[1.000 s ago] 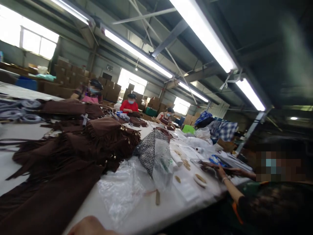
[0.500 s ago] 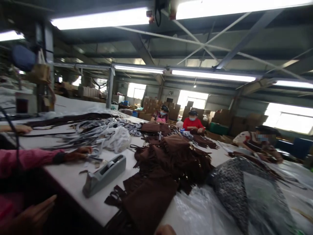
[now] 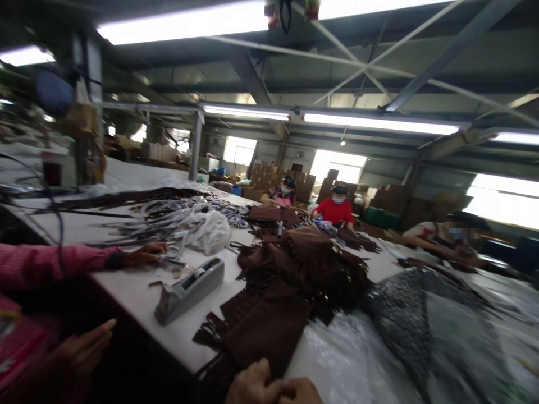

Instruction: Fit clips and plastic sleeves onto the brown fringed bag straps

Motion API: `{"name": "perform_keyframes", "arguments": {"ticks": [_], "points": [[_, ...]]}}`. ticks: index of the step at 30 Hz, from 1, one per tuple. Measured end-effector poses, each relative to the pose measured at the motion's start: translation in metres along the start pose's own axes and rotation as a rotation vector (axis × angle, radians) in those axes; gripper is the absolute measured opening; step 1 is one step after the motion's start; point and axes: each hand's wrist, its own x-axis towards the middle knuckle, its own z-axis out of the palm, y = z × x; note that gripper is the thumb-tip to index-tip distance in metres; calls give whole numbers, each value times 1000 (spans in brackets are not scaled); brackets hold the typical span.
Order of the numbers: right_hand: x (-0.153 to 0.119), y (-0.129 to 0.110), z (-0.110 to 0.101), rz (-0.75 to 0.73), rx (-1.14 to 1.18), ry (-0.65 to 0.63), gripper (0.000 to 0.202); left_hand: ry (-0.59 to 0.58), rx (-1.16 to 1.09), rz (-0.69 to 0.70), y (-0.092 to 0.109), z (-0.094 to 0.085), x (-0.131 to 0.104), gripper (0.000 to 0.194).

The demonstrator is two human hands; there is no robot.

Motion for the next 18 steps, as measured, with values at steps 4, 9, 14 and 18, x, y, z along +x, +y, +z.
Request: {"name": "perform_keyframes", "arguments": {"ticks": [4,9,14,18], "points": [[-12,16,-19,123,62,-141,16,8,62,163,1,16,11,19],[1,29,-33,261,143,-228,17,-6,30,314,-16,25,27,20],[-15,24,-47,103,-60,-213,57,-60,52,263,-12,18,26,21],[-36,12,-52,-87,-479,-52,51,-95,81,231,-6,17,29,23]]}}
